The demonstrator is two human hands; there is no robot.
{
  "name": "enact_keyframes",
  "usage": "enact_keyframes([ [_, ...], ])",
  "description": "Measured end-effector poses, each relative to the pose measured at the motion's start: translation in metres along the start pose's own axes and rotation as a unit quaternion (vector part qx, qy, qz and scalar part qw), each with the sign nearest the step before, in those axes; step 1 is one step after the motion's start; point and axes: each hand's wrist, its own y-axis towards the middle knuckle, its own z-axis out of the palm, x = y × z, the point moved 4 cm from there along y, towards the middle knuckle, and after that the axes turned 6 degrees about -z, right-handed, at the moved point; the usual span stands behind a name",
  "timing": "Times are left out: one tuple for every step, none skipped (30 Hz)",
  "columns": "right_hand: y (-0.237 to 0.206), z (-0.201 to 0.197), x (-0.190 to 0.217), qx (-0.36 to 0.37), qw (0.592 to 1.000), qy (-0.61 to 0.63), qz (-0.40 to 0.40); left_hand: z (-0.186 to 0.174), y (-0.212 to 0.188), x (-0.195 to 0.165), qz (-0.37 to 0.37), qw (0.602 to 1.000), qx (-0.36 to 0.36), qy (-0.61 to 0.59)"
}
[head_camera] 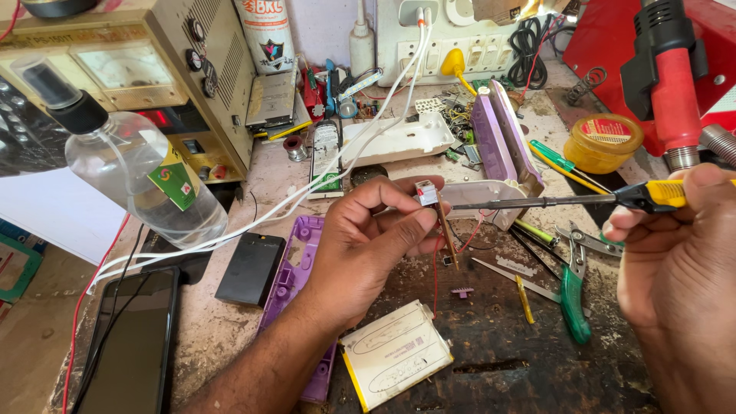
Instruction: The person solders a wire onto a small circuit board using a soldering iron, then fits the board and battery into a purple LED lamp housing. They spray liquid onto the board, connect it to a bench power supply, and press the lamp's switch while handling the board to test it.
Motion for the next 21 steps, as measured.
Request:
enact_keyframes([
  [0.000,0.001,0.001,0.001,1.000,-0.006,-0.005,0.000,0.000,0.000,-0.003,1.000,0.000,-0.004],
  [-0.001,0.002,0.002,0.003,1.000,-0.011,-0.009,0.001,0.000,0.001,-0.006,1.000,0.000,-0.009],
  [-0.001,0.004,0.003,0.002,1.000,-0.009,-0.010,0.001,0.000,0.001,-0.005,1.000,0.000,-0.008],
  [-0.001,0.005,0.004,0.003,1.000,-0.008,-0.011,0.001,-0.001,0.001,-0.004,1.000,-0.001,-0.007],
  [-0.001,0.007,0.005,0.003,1.000,-0.007,-0.011,0.001,-0.001,0.001,-0.003,1.000,-0.002,-0.006],
  [-0.001,0.008,0.006,0.003,1.000,-0.007,-0.011,0.001,-0.001,0.001,-0.004,1.000,-0.002,-0.009],
  [-0.001,0.009,0.007,0.001,1.000,-0.007,-0.009,0.001,-0.001,0.001,-0.005,1.000,-0.001,-0.012],
  [-0.001,0.010,0.007,-0.001,1.000,-0.007,-0.007,0.001,-0.001,0.001,-0.006,1.000,-0.001,-0.014],
  [-0.001,0.011,0.007,-0.006,1.000,-0.008,-0.004,0.001,-0.001,0.001,-0.007,1.000,0.002,-0.018],
  [-0.001,0.012,0.008,-0.009,1.000,-0.007,-0.002,0.001,-0.001,0.001,-0.008,1.000,0.005,-0.022],
  [-0.001,0.013,0.008,-0.012,1.000,-0.006,0.000,0.001,-0.001,0.001,-0.009,1.000,0.007,-0.025],
  [-0.001,0.013,0.008,-0.011,1.000,-0.003,0.001,0.002,-0.001,0.000,-0.011,1.000,0.008,-0.025],
  [-0.001,0.014,0.008,-0.010,1.000,-0.001,0.002,0.002,-0.001,0.000,-0.012,1.000,0.009,-0.025],
  [-0.001,0.014,0.008,-0.008,1.000,0.002,0.002,0.002,-0.001,0.000,-0.014,1.000,0.010,-0.024],
  [-0.001,0.014,0.008,-0.005,1.000,0.006,0.002,0.002,-0.001,0.000,-0.015,0.999,0.010,-0.027],
  [-0.001,0.014,0.008,-0.004,1.000,0.006,0.002,0.002,-0.001,0.000,-0.017,0.999,0.009,-0.029],
  [-0.001,0.014,0.008,-0.003,1.000,0.007,0.003,0.002,-0.001,0.000,-0.019,0.999,0.009,-0.031],
  [-0.001,0.014,0.008,-0.004,1.000,0.005,0.005,0.002,-0.001,-0.001,-0.018,0.999,0.009,-0.032],
  [-0.001,0.014,0.008,-0.005,1.000,0.004,0.006,0.002,-0.001,-0.001,-0.018,0.999,0.010,-0.032],
  [-0.001,0.013,0.008,-0.006,1.000,0.003,0.006,0.003,-0.001,-0.001,-0.017,0.999,0.011,-0.033],
  [-0.001,0.013,0.008,-0.007,1.000,0.003,0.006,0.002,-0.001,-0.001,-0.019,0.999,0.010,-0.035],
])
